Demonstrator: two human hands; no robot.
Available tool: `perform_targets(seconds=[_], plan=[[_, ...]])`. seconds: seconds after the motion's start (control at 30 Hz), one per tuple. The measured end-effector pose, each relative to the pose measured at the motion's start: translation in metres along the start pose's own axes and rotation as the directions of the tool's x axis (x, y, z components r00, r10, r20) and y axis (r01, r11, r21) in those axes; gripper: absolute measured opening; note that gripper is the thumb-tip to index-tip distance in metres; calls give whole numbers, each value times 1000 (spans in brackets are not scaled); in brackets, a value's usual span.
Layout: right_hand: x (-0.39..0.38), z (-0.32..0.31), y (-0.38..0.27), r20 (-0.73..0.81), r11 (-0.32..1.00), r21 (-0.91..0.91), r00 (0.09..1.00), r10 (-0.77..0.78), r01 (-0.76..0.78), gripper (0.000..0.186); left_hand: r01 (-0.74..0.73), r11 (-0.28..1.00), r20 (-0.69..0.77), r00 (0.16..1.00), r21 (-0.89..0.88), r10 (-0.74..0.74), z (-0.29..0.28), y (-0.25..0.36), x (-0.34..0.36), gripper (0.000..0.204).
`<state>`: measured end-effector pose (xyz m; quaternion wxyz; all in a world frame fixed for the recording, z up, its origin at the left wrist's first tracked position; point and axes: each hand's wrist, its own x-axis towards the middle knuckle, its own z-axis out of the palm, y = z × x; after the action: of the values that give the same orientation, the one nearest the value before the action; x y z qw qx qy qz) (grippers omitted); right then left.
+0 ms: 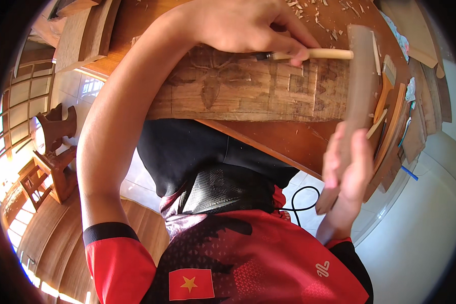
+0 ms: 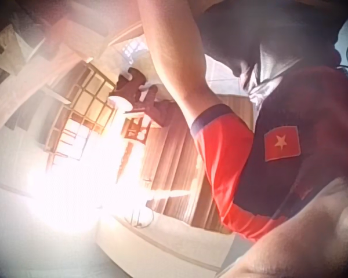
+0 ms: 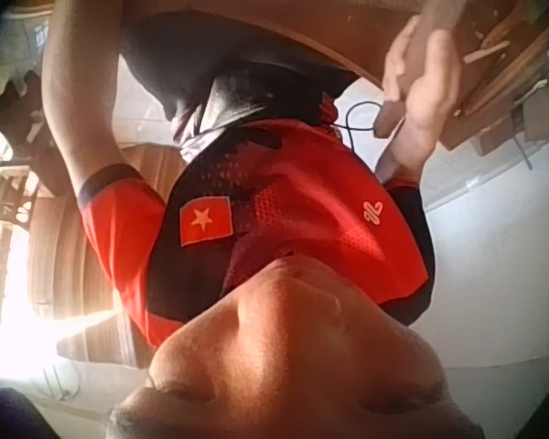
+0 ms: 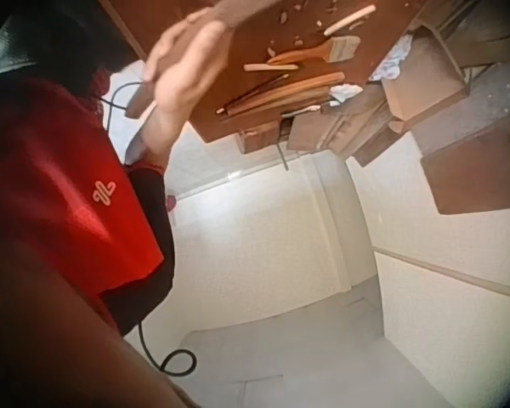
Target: The person carves a floral design into a rectangular wooden block using a chisel and a wooden mallet. They repeatedly strike the chisel to remove wood shavings and refine the pattern, occasionally adjusting the block's position on the workbench.
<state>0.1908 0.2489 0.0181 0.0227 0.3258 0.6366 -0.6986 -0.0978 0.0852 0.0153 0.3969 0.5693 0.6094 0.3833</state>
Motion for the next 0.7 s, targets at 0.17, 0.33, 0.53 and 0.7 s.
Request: perform_targets(seconds=[0.17, 0.33, 0.53, 0.7], plan=[[5, -5, -9, -135, 898, 400, 981, -138, 182, 48, -68, 997, 40, 997, -47, 69, -10, 7, -5, 36], [3, 0, -5, -1, 986, 158, 999, -52, 52, 50, -118, 991, 21, 993, -64, 120, -8, -1, -6, 37], [2, 11, -6, 25, 999, 1, 999, -47, 46, 50, -140, 989, -7, 990, -41, 140, 1, -21, -2, 38], [4, 13, -11, 18, 989, 125, 997, -78, 75, 50, -3, 1000, -35, 999, 2, 3, -3, -3, -10, 39]])
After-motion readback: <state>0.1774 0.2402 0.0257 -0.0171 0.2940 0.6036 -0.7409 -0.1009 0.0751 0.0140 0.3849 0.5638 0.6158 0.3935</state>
